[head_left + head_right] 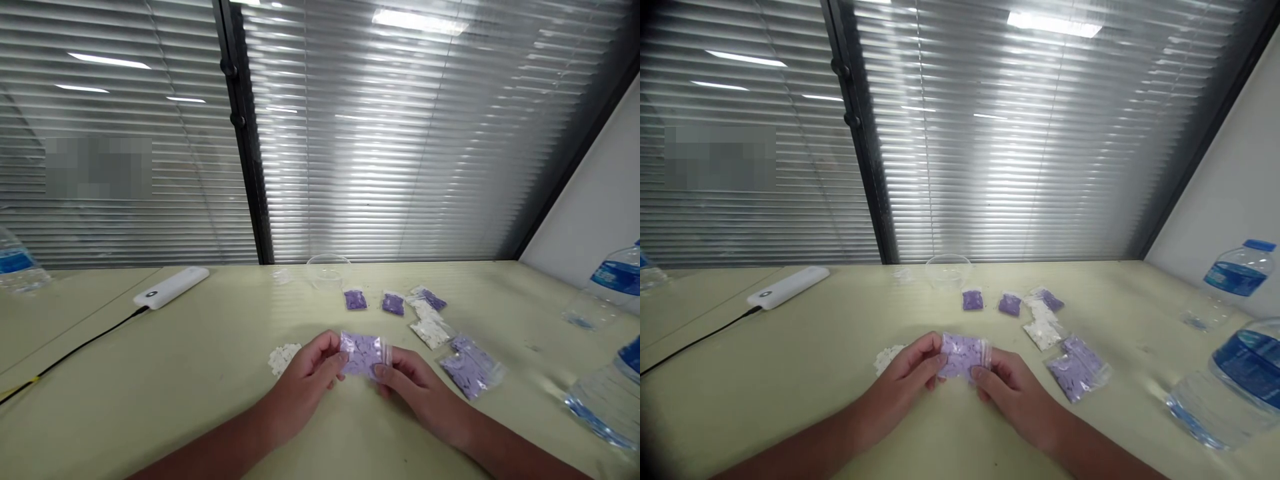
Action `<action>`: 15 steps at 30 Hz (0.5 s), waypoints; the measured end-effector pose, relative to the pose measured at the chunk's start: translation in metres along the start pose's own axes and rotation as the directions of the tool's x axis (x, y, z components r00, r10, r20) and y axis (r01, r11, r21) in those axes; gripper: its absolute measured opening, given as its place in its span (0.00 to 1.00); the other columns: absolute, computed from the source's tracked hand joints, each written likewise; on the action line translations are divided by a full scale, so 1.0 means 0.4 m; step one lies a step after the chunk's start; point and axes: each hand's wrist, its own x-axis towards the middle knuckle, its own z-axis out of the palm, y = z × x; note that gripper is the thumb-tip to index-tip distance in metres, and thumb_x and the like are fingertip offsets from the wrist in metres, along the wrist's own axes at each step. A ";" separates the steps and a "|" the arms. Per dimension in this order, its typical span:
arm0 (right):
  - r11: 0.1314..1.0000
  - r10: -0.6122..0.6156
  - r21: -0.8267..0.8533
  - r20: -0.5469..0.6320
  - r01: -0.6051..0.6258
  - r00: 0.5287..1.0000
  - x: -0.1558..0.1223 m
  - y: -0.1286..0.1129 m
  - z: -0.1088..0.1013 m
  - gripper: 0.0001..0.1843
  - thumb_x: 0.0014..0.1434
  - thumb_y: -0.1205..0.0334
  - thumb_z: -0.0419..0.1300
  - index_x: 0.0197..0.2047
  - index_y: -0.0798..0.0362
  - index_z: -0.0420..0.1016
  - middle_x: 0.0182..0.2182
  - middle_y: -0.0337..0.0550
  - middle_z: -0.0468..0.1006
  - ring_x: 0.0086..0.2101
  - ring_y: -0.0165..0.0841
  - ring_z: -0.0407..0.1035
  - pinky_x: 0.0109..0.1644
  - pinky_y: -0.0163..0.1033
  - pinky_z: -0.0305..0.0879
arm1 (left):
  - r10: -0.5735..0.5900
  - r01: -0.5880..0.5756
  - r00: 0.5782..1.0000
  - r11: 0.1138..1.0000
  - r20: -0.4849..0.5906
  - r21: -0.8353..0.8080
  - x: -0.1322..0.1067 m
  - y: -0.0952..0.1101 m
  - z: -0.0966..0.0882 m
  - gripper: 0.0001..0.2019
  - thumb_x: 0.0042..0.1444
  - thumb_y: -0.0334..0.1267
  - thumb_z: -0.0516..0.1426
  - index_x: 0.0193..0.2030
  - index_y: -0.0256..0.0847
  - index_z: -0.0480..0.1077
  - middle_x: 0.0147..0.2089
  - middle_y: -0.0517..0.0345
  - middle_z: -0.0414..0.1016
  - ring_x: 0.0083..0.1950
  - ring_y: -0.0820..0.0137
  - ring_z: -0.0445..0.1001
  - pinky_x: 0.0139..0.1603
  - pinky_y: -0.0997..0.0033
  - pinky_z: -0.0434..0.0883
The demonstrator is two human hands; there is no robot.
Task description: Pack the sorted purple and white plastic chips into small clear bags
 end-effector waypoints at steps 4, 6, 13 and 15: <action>0.999 -0.024 -0.027 -0.042 0.023 0.999 0.006 0.005 -0.002 0.24 0.71 0.43 0.53 0.32 0.55 0.67 0.28 0.39 0.64 0.31 0.31 0.58 0.35 0.36 0.54 | -0.031 0.031 0.999 0.999 0.039 -0.015 -0.006 -0.003 0.004 0.15 0.58 0.53 0.60 0.38 0.43 0.71 0.34 0.68 0.70 0.35 0.83 0.65 0.37 0.85 0.62; 0.999 -0.049 0.003 -0.035 0.049 0.998 0.009 0.007 0.000 0.24 0.71 0.43 0.52 0.35 0.55 0.69 0.29 0.39 0.65 0.32 0.31 0.60 0.37 0.36 0.55 | -0.060 0.062 0.992 0.998 0.107 -0.009 -0.013 -0.002 0.010 0.17 0.56 0.53 0.63 0.43 0.43 0.73 0.39 0.66 0.74 0.37 0.82 0.67 0.38 0.84 0.62; 0.995 -0.088 0.041 -0.011 0.088 0.996 0.013 0.003 0.005 0.22 0.72 0.45 0.53 0.35 0.55 0.68 0.31 0.38 0.63 0.33 0.31 0.59 0.39 0.37 0.56 | -0.059 0.026 0.979 0.985 0.195 0.169 -0.027 -0.006 0.017 0.16 0.56 0.52 0.63 0.37 0.40 0.75 0.31 0.69 0.67 0.31 0.86 0.58 0.31 0.83 0.55; 0.995 -0.091 0.037 -0.013 0.091 0.996 0.013 -0.001 0.005 0.22 0.72 0.45 0.53 0.35 0.55 0.68 0.31 0.38 0.63 0.34 0.31 0.59 0.39 0.37 0.56 | -0.050 0.017 0.978 0.986 0.205 0.163 -0.025 -0.006 0.016 0.16 0.56 0.52 0.63 0.37 0.40 0.75 0.32 0.70 0.67 0.32 0.86 0.59 0.32 0.84 0.55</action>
